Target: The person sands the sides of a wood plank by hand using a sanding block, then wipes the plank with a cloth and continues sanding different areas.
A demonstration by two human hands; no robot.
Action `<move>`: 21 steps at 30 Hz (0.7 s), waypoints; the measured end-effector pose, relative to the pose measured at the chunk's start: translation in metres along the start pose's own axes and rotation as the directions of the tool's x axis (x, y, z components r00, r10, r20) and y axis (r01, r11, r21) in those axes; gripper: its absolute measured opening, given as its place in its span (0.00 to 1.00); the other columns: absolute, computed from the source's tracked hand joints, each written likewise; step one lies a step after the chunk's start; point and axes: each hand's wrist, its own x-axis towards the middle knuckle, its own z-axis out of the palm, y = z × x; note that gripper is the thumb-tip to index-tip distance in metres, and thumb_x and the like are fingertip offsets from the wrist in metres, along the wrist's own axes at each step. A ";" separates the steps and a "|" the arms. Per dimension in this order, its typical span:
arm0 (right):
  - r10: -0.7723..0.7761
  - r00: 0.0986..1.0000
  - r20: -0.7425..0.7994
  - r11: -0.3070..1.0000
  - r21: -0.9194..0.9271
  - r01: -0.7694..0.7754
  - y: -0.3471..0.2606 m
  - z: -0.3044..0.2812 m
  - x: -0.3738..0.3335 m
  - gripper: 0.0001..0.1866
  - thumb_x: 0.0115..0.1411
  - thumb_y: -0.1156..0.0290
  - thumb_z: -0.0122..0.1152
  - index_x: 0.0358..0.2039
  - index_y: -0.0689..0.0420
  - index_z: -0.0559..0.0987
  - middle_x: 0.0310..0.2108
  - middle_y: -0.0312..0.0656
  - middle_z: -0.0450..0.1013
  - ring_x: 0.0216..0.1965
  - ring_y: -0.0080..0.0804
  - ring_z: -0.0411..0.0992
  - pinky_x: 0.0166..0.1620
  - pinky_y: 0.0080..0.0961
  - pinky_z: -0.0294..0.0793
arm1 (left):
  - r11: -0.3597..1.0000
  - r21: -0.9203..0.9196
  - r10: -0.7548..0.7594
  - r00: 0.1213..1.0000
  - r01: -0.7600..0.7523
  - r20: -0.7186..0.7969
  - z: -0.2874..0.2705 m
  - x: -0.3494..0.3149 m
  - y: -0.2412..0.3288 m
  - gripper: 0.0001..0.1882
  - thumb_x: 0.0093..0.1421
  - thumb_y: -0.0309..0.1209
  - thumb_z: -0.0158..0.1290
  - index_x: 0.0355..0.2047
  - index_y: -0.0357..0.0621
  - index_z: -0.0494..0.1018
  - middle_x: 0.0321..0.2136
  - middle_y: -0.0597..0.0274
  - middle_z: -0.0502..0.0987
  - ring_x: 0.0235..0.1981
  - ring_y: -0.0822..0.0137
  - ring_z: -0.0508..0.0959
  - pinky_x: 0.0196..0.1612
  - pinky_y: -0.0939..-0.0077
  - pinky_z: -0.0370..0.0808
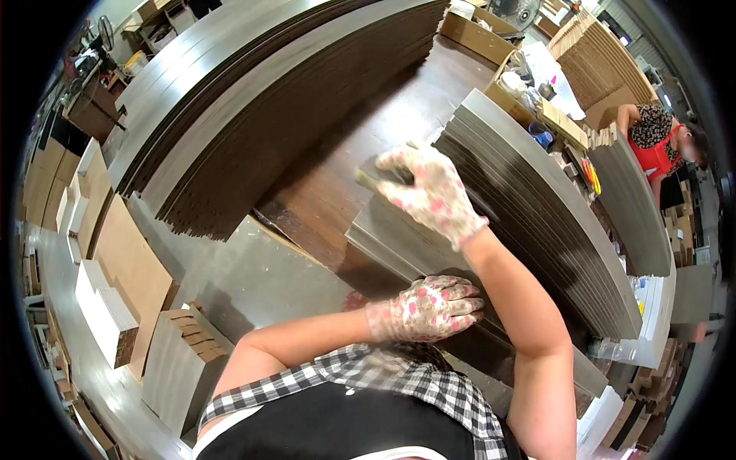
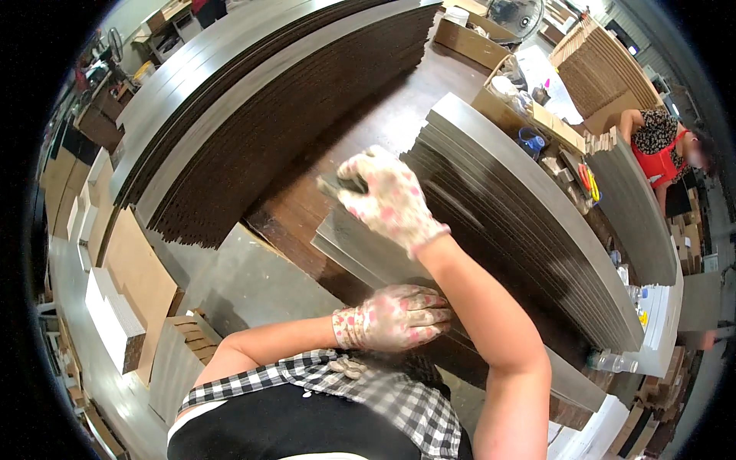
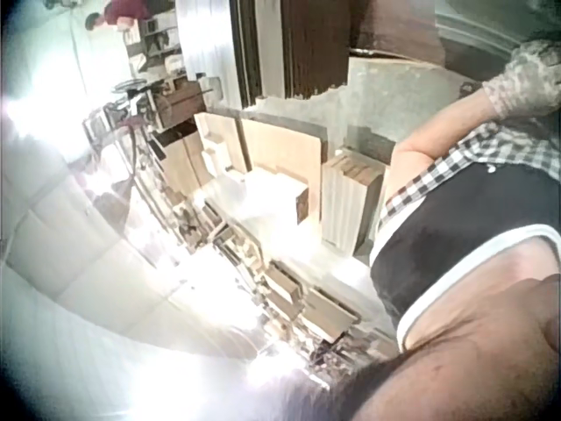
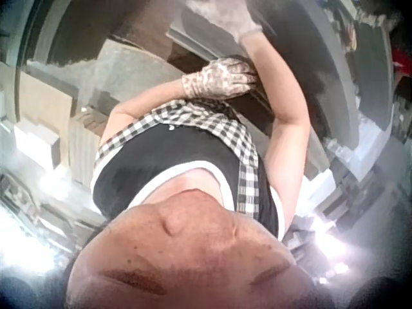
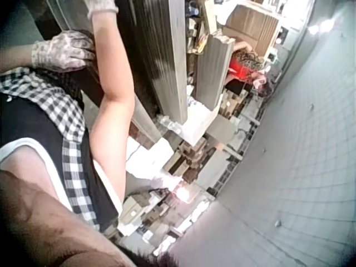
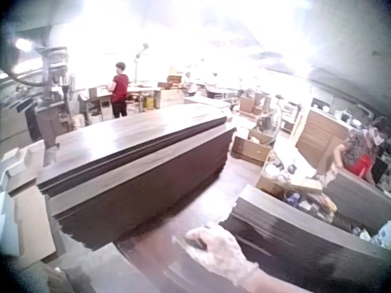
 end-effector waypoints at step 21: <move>0.524 0.849 -0.066 0.850 -0.023 -0.527 0.006 -0.226 -0.344 0.20 0.44 0.77 0.73 0.42 0.57 0.82 0.46 0.45 0.77 0.50 0.42 0.75 0.54 0.35 0.75 | 0.976 0.181 -0.116 0.991 0.125 -0.059 0.005 0.017 0.016 0.12 0.48 0.24 0.64 0.35 0.46 0.82 0.34 0.62 0.83 0.40 0.58 0.83 0.46 0.62 0.81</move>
